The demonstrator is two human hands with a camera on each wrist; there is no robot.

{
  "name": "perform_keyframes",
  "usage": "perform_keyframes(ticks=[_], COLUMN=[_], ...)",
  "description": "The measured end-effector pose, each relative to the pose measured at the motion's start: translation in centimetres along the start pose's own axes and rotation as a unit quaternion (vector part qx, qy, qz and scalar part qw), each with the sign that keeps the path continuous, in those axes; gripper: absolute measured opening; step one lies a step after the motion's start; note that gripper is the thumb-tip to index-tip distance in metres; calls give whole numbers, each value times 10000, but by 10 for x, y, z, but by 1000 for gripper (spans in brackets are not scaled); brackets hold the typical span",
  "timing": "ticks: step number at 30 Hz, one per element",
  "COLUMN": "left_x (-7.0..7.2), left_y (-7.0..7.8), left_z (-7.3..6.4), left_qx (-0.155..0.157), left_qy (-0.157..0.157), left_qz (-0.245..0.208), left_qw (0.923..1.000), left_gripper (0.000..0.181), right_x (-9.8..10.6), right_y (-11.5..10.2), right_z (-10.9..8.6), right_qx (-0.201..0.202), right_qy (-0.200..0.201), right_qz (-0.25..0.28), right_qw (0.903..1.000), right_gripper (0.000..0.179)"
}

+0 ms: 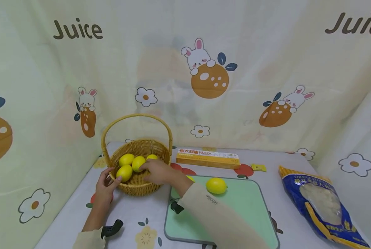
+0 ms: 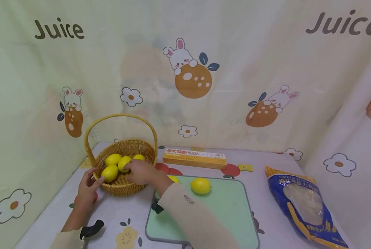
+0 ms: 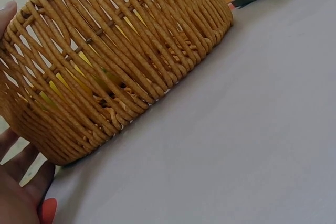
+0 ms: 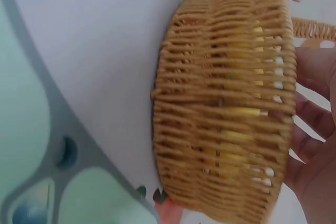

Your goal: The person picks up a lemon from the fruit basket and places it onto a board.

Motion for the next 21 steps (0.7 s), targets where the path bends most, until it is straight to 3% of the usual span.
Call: perform_keyframes(ticks=[14, 21], left_x=[-2, 0], left_y=[-1, -2], left_z=[0, 1], left_qx=[51, 56], left_qy=[1, 51], left_qz=[-56, -54], left_qw=[10000, 10000], left_gripper=[61, 61], right_x=[-21, -26], right_y=[-21, -27], right_z=[21, 32], right_qx=[-54, -21], right_qy=[-81, 101], right_qz=[75, -73], right_qw=[9999, 9999], right_gripper=[45, 50])
Point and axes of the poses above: each hand's wrist, its own z-axis towards the middle knuckle, its own x-axis out of the back of the hand, y = z × x, the point moved 9 cm from there along z, towards the middle knuckle, and after that the axes turned 12 degrees about -x, right-handed, at the moved point
